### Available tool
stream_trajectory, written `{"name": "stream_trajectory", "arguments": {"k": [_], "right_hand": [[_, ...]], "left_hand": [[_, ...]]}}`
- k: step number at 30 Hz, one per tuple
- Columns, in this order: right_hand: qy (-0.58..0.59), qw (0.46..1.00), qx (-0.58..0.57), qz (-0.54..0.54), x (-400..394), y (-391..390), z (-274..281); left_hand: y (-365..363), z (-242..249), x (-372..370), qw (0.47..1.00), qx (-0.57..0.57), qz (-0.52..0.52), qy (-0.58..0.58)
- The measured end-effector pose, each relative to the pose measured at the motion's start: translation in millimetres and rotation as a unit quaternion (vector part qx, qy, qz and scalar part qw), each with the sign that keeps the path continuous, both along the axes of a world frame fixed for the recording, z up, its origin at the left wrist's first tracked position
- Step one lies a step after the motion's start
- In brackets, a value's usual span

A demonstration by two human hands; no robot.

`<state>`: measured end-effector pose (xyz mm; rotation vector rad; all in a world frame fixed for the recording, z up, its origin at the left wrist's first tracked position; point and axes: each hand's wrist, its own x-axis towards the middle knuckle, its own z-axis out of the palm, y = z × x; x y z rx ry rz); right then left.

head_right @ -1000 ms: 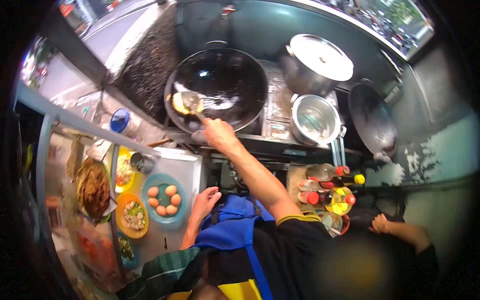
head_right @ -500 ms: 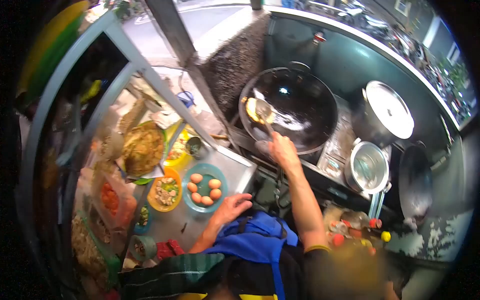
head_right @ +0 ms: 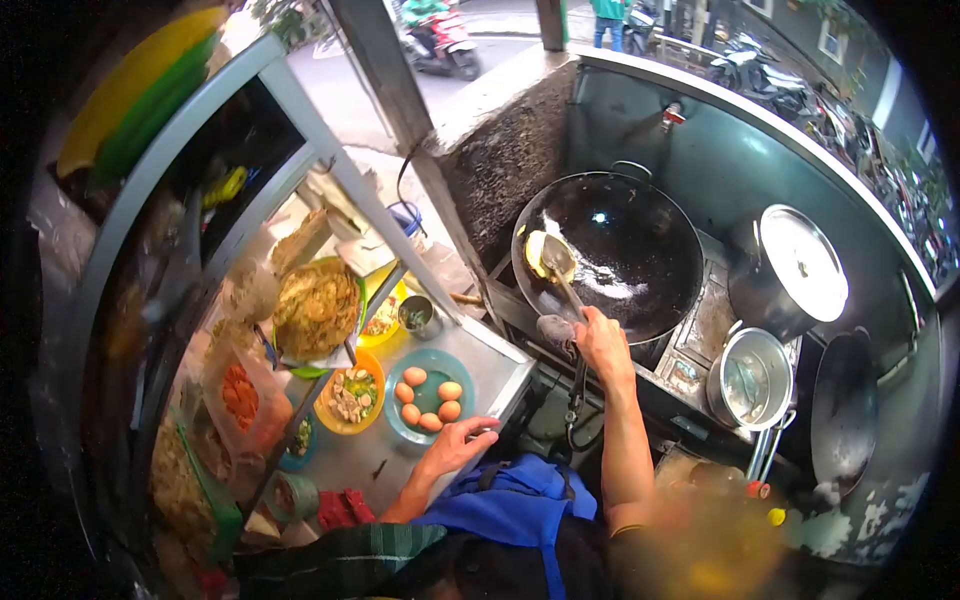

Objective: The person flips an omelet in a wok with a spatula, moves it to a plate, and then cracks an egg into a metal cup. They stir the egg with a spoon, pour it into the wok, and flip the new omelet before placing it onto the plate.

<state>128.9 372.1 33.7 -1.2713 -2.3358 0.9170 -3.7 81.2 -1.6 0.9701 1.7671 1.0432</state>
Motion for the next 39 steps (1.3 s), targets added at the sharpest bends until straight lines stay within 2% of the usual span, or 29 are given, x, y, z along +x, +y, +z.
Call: {"name": "stream_trajectory", "arguments": {"k": [1,4,6,7,8,12,15,22,26,28,32,39], "right_hand": [[-0.001,1.000,-0.021,0.001,0.0,0.2,3.5],[-0.015,0.998,0.036,0.041,0.3,1.7,-8.5],[-0.037,0.998,0.022,0.040,-4.8,0.3,-5.9],[-0.053,0.994,0.064,0.064,-5.0,0.7,-7.4],[-0.070,0.994,0.042,0.069,-3.7,4.4,-6.2],[-0.043,0.993,0.062,0.089,6.1,16.4,-22.8],[-0.041,0.996,0.015,0.078,-0.9,9.8,7.8],[-0.079,0.994,0.015,0.072,-1.7,13.7,6.2],[-0.078,0.995,-0.014,0.055,0.7,13.8,12.9],[-0.084,0.995,0.004,0.044,-4.3,9.5,2.8],[-0.028,0.998,-0.051,0.021,1.7,8.5,7.7],[-0.063,0.997,-0.004,0.042,-2.8,-8.0,12.4]], "left_hand": [[1.0,-3.9,-1.0,1.000,0.004,-0.010,0.016],[-4.6,-1.1,-1.1,0.999,0.016,-0.012,0.026],[-7.0,-1.7,-1.6,0.999,0.044,-0.014,0.029],[-7.1,-0.6,-2.5,0.998,0.035,-0.014,0.043],[-6.7,-0.2,-1.8,0.998,0.027,-0.020,0.054],[-14.0,-10.2,-3.7,0.999,0.029,-0.038,-0.005],[-19.3,-9.4,-3.1,0.997,0.035,-0.066,-0.030],[-25.6,-12.1,0.3,0.995,0.028,-0.091,-0.031],[-29.3,-13.0,-0.8,0.995,0.021,-0.086,-0.054],[-31.4,-8.0,-0.9,0.998,0.017,-0.046,-0.041],[-36.8,-7.6,-2.5,0.995,-0.007,-0.028,-0.092],[-39.8,-12.3,-3.1,0.997,-0.001,-0.020,-0.071]]}}
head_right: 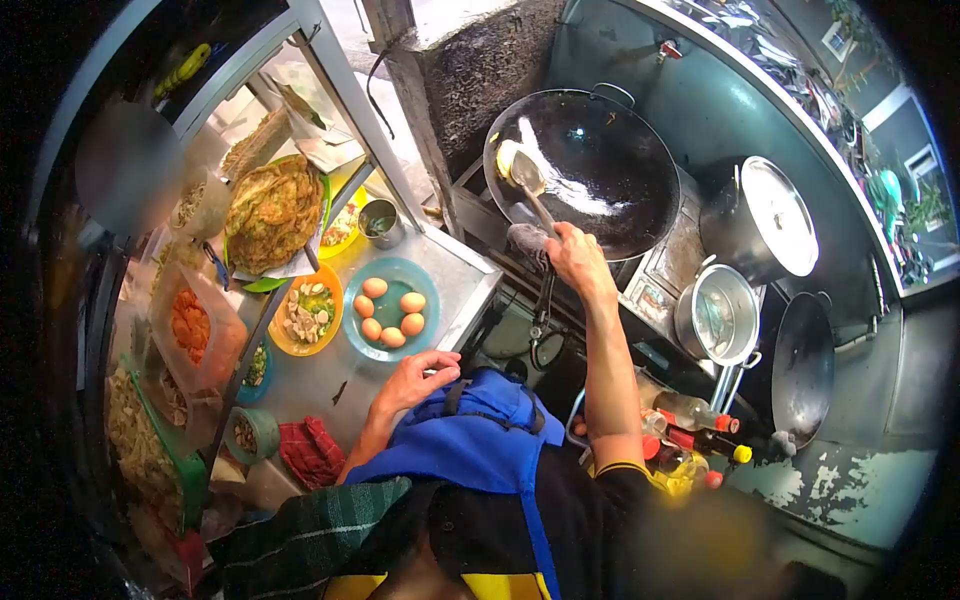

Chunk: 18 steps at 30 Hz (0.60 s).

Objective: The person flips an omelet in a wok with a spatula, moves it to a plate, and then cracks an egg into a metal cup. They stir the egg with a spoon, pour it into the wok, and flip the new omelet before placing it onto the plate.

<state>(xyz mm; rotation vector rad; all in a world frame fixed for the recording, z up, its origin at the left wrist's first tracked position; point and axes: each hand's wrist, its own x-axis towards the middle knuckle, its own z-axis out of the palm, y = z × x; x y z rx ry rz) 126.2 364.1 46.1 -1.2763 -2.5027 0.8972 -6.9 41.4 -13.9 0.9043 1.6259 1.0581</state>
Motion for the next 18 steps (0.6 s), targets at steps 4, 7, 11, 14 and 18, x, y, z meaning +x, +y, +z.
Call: {"name": "stream_trajectory", "arguments": {"k": [4,7,11,14,18], "right_hand": [[0.001,1.000,-0.012,0.010,14.4,14.0,3.5],[0.002,1.000,-0.029,0.006,26.2,18.9,15.1],[0.009,0.998,-0.058,0.015,40.2,28.8,23.2],[0.030,0.995,-0.098,0.022,45.3,33.8,25.8],[-0.015,0.998,-0.053,0.026,35.4,19.8,30.3]], "left_hand": [[5.2,6.2,-0.1,1.000,0.002,-0.005,-0.009],[6.6,2.6,-1.4,1.000,0.003,-0.007,-0.011],[5.4,1.4,-1.4,1.000,0.018,0.011,-0.003],[3.0,-2.4,-1.4,1.000,0.021,0.012,0.003],[5.9,0.8,-1.6,1.000,0.002,0.006,0.002]]}}
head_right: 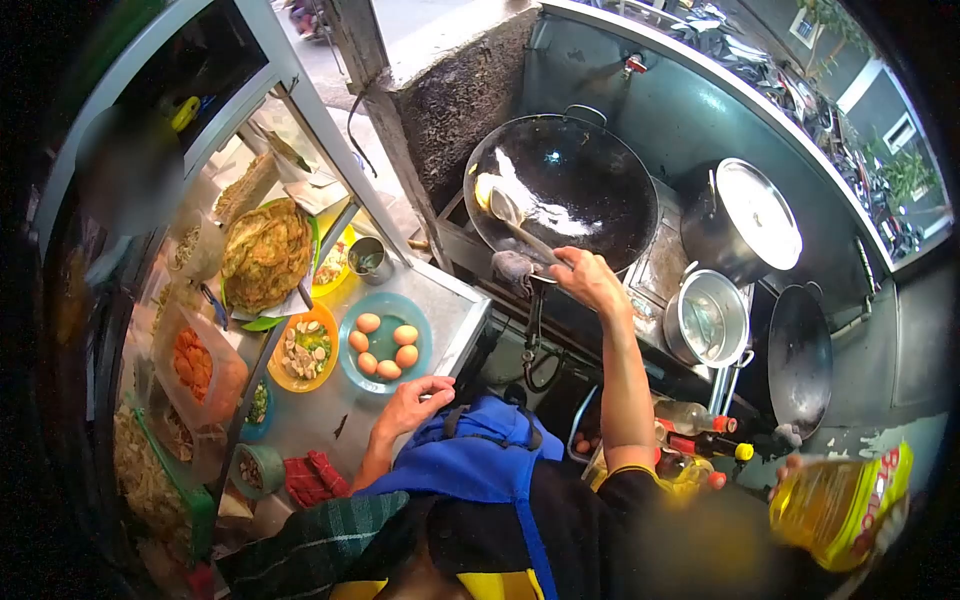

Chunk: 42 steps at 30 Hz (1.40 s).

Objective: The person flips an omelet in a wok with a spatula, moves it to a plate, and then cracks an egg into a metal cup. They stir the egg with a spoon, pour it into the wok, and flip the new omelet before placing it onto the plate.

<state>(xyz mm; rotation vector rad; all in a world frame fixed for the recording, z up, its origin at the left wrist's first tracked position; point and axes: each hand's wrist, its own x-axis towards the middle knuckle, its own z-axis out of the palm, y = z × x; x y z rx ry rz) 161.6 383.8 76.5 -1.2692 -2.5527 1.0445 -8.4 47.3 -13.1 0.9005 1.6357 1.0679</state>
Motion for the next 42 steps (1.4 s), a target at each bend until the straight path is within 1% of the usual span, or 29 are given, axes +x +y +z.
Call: {"name": "stream_trajectory", "arguments": {"k": [5,8,10,11,13,17,20,21,23,24,25,27,28,29,31,33,35,37,38,39,41,42], "right_hand": [[0.007,1.000,-0.019,-0.004,5.3,2.1,3.7],[0.005,1.000,0.006,0.016,8.6,3.1,2.7],[0.043,0.995,0.069,0.050,11.6,9.3,-5.9],[0.044,0.995,0.070,0.050,14.2,12.6,-8.3],[0.024,0.998,0.030,0.041,16.1,13.0,0.5],[0.032,0.998,0.033,0.049,20.7,20.2,-1.0],[-0.009,0.999,-0.015,0.049,23.6,21.4,20.5],[-0.006,0.999,-0.013,0.049,25.0,24.8,25.2],[-0.035,0.997,-0.047,0.055,33.1,40.2,32.1],[0.011,0.996,-0.045,0.075,42.5,61.9,20.6],[0.069,0.989,-0.100,0.086,47.8,72.2,30.9],[-0.011,0.988,-0.139,0.068,58.5,95.2,68.8],[-0.060,0.984,-0.143,0.088,55.3,114.8,82.7],[-0.058,0.985,-0.138,0.087,50.7,120.0,76.7],[-0.028,0.992,-0.069,0.100,31.4,134.6,37.8],[-0.008,0.991,0.117,0.060,21.1,137.2,-14.6],[-0.033,0.984,0.172,-0.028,12.4,129.2,-39.4],[-0.012,0.961,0.272,-0.043,15.3,126.2,-54.5],[-0.034,0.957,0.277,-0.076,16.5,125.7,-58.4],[-0.055,0.952,0.282,-0.108,15.6,118.1,-50.2],[-0.058,0.949,0.288,-0.115,9.5,107.5,-43.3],[-0.062,0.950,0.270,-0.143,5.6,106.0,-44.8]], "left_hand": [[-0.4,-2.3,-0.3,1.000,0.004,0.007,-0.011],[-2.5,-0.9,-0.8,1.000,0.006,0.008,-0.006],[-2.4,0.4,0.1,1.000,0.007,0.009,0.003],[-2.7,-0.2,0.2,1.000,0.008,0.009,0.004],[-2.5,-2.9,0.3,1.000,0.019,0.009,-0.004],[-1.4,-4.1,1.4,1.000,0.023,0.008,-0.005],[-1.4,-6.4,-0.2,1.000,0.025,0.000,-0.018],[-2.1,-6.0,-0.7,1.000,0.026,0.000,-0.015],[-2.7,-4.3,-0.8,1.000,0.013,0.003,-0.010],[-3.2,-1.6,-0.3,1.000,0.016,0.007,-0.006],[-4.1,0.1,-0.7,1.000,0.018,0.007,-0.004],[-6.8,1.4,-1.7,0.999,0.025,0.016,-0.019],[-8.8,-1.2,-2.5,0.999,0.030,0.028,-0.008],[-10.4,-4.4,-2.5,0.999,0.025,0.036,-0.009],[-9.9,-3.1,-2.4,0.999,0.023,0.033,-0.007],[-8.6,-0.1,0.0,0.999,0.033,0.034,0.010],[-10.0,3.1,1.0,0.998,0.034,0.043,-0.004],[-13.3,1.1,0.0,0.998,0.043,0.051,-0.010],[-15.9,1.2,0.0,0.997,0.045,0.056,-0.009],[-18.6,-3.2,-1.4,0.997,0.047,0.059,-0.006],[-25.0,-10.9,-2.3,0.996,0.029,0.080,0.014],[-26.9,-11.8,-1.5,0.996,0.018,0.086,0.009]]}}
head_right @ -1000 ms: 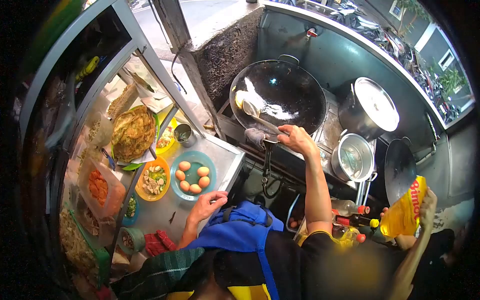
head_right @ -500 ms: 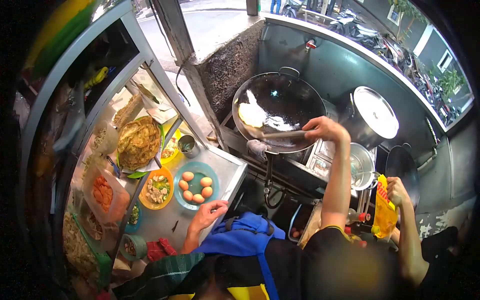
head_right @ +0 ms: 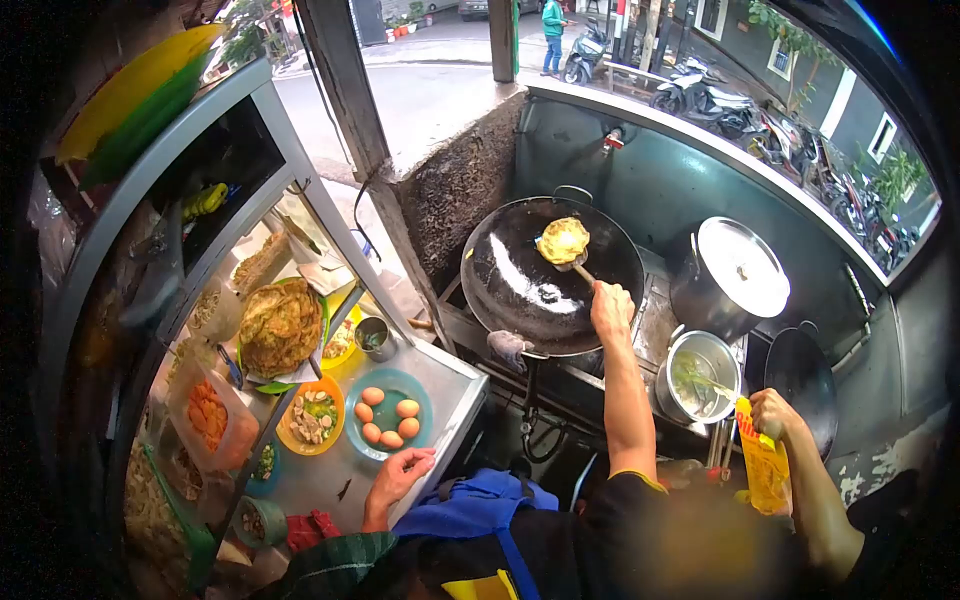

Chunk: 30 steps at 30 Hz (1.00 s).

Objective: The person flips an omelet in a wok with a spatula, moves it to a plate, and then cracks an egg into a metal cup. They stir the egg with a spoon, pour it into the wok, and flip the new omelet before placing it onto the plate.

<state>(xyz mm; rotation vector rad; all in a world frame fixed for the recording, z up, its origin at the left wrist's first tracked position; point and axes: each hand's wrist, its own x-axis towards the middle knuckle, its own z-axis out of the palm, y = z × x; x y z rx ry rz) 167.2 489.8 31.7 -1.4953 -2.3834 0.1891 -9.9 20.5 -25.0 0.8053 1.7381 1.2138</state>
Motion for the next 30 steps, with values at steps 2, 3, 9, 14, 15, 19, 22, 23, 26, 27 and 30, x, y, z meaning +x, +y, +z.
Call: {"name": "stream_trajectory", "arguments": {"k": [2,3,9,14,15,19,22,23,26,27,30], "right_hand": [[0.025,1.000,0.007,-0.007,0.1,-0.6,-21.1],[0.026,1.000,0.008,-0.002,-1.9,-5.8,-28.7],[0.072,0.997,-0.015,-0.036,-19.1,-9.1,-59.2],[0.066,0.997,0.032,-0.008,-5.7,-22.3,-55.6],[0.059,0.998,0.027,-0.003,0.5,-29.2,-42.6],[0.121,0.989,0.034,0.082,47.3,-54.9,5.4],[0.165,0.974,-0.111,0.112,71.5,-97.7,82.3],[0.158,0.970,-0.131,0.126,83.7,-105.2,98.7],[0.101,0.965,-0.195,0.143,110.5,-136.5,156.5],[0.173,0.940,-0.232,0.181,132.8,-125.7,142.7],[0.215,0.929,-0.188,0.233,126.3,-182.8,190.3]], "left_hand": [[-2.4,-3.0,3.8,1.000,0.003,0.002,-0.012],[-1.3,-2.2,3.3,1.000,0.013,0.002,-0.018],[5.7,9.8,2.7,1.000,0.017,-0.004,0.013],[-2.8,6.3,4.0,0.999,0.031,-0.006,0.011],[-4.4,2.6,2.8,0.999,0.030,0.010,0.010],[-12.5,-3.5,3.2,0.999,0.042,-0.005,0.020],[-15.7,2.9,3.9,0.998,0.050,0.019,0.018],[-15.5,2.0,1.8,0.999,0.042,-0.006,0.006],[-14.0,1.2,-0.2,0.999,0.032,-0.041,0.001],[-13.5,1.0,-0.9,0.998,0.028,-0.052,0.008],[-13.1,-2.1,-2.1,0.997,0.040,-0.067,0.029]]}}
